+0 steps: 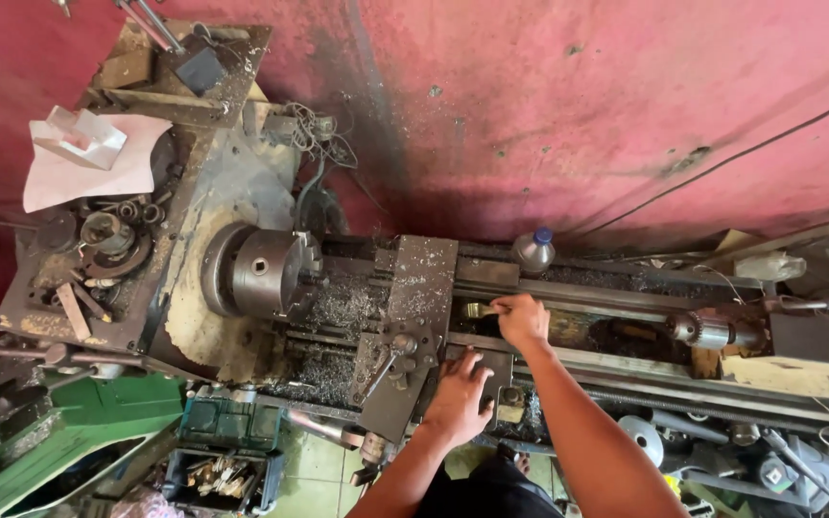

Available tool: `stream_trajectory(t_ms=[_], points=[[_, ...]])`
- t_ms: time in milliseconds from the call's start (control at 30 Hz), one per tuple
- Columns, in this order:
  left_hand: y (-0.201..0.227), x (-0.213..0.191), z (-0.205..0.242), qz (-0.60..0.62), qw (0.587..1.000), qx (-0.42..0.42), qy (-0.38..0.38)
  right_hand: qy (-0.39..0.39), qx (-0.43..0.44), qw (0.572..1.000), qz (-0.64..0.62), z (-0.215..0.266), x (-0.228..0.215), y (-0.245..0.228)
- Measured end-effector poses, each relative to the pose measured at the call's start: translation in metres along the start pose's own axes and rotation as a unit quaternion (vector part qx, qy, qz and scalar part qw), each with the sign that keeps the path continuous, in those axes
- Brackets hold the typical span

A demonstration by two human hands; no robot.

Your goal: The person uses a brush to clean metal shavings and debris from the bed and ways of a metal lathe. The person repeatedly sweeps the brush along the machine's surface to remove accumulated metal particles.

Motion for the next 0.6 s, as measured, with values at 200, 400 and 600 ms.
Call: stream_trajectory(t_ms=[200,400,600], points=[[0.006,-0.013,-0.001,-0.008,0.999,-0.018,-0.033,-0.073,-0.056,0.996,0.015,-0.005,0.032,-0.009],[0.007,-0.017,-0.001,0.001,1.000,-0.015,0.004,-0.061,-0.013,0.996,-0.061,0.017,0.050,-0.021],[0.009,-0.020,-0.001,0.019,1.000,-0.023,-0.010,-0.032,-0.021,0.998,0.057,0.018,0.045,-0.022]])
Point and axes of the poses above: each hand's wrist, its own z-axis away from the middle knuckle, its own x-axis out of the palm, y = z × x, the point moved 2 cm from there along -z, towards the middle knuckle, and after that the axes turned 6 degrees about -z, right-handed, at the moved point
